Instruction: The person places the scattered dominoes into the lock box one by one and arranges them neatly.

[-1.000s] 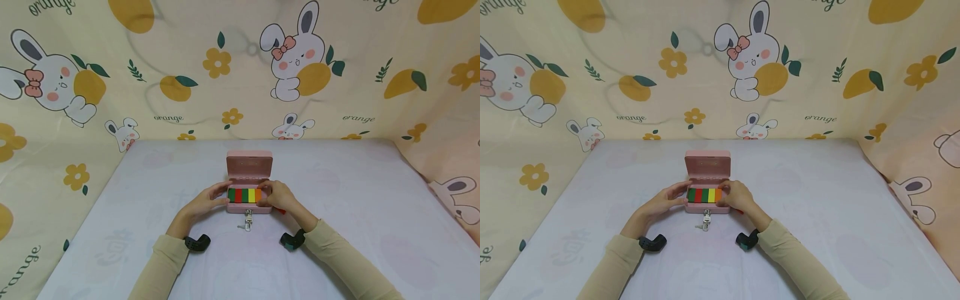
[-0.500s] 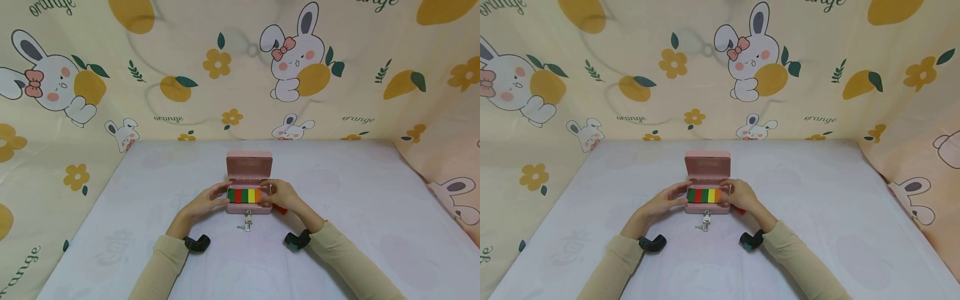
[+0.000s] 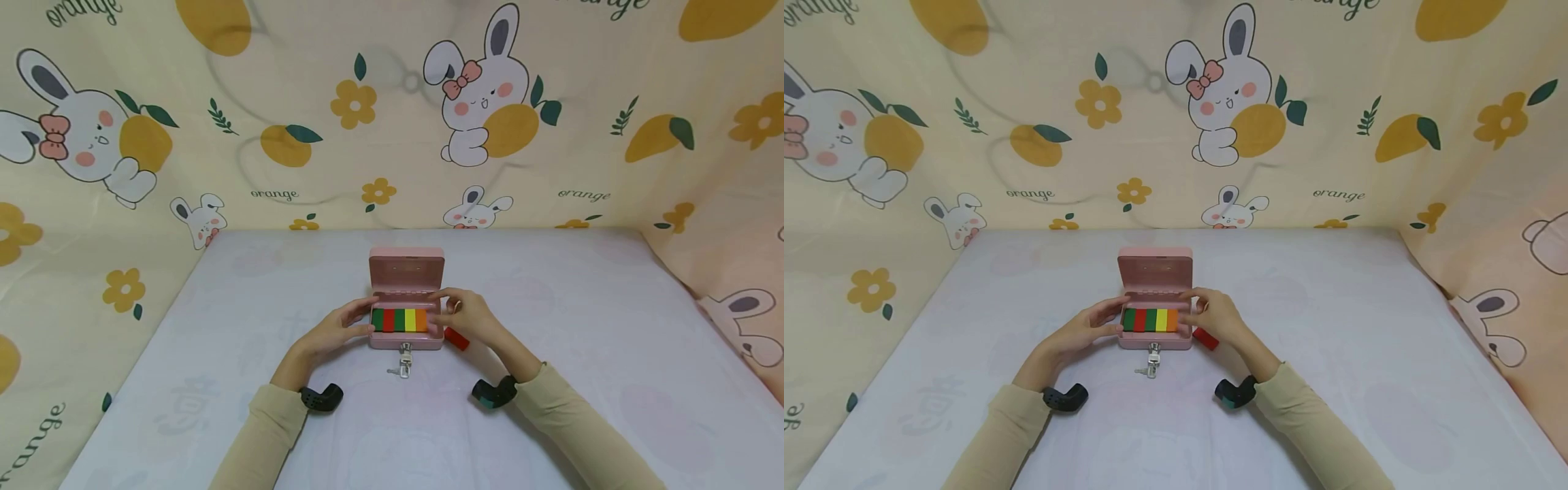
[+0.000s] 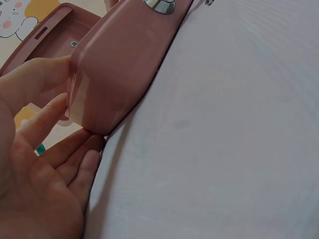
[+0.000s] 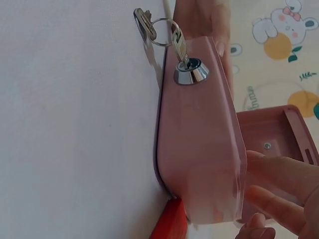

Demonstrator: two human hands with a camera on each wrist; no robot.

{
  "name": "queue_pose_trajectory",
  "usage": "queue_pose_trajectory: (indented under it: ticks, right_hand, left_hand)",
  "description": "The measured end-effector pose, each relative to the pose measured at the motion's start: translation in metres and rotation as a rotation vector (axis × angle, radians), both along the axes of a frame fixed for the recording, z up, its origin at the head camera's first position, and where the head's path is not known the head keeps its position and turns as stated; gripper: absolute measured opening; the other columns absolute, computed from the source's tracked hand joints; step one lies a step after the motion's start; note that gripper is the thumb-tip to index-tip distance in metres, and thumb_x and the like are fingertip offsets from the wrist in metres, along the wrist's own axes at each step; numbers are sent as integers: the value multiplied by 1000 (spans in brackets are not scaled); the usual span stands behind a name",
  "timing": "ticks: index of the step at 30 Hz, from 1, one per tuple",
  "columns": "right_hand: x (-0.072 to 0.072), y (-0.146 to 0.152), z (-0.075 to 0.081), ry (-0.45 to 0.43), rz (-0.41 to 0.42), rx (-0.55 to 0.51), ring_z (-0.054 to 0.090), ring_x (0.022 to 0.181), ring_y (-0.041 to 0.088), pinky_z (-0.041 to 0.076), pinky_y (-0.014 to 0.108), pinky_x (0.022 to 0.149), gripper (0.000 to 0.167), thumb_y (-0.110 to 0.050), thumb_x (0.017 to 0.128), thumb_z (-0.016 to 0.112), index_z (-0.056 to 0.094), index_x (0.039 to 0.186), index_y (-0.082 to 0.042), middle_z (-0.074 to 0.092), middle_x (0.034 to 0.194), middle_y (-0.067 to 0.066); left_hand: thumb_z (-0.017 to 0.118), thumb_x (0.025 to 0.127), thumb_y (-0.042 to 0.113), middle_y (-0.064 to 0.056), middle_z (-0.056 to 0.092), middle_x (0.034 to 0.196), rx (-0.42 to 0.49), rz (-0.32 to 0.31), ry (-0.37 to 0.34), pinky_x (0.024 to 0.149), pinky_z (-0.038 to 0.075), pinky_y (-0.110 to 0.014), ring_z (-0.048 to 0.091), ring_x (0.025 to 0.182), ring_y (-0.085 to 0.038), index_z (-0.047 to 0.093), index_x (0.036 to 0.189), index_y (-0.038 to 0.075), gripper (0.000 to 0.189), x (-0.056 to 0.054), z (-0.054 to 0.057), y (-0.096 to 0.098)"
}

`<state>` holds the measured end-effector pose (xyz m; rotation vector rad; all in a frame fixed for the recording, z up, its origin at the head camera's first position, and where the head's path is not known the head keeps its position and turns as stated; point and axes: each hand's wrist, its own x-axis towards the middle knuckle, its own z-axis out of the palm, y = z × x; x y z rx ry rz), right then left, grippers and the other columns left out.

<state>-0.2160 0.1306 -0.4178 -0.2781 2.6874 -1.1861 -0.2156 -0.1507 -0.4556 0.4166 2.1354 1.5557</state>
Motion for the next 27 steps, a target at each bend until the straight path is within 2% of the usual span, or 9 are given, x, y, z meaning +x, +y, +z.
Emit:
queue_pose_trajectory:
  ticks: [7,17,27]
  right_hand:
    - [1,8,0,5,24,-31,45,72,18,34,20,54,36,-18,83,74,67,117,-9,49,76,5]
    - [1,20,-2,103,136,-77,44,63,12,34,18,51,26,-14,82,72,68,106,-4,49,72,2]
    - [-2,31,1,64,281,-83,45,64,9,34,16,53,24,-13,82,75,68,102,-2,49,73,3]
  left_hand:
    - [61,94,16,-7,27,161,-11,9,-4,122,23,-53,26,149,-34,34,150,20,63,-1,-1,0]
    - [62,94,15,-5,28,161,8,17,-15,123,22,-53,25,150,-32,36,149,22,62,0,0,1]
    - [61,94,16,-6,27,161,2,9,-12,123,22,-54,25,149,-34,35,150,21,62,0,0,0]
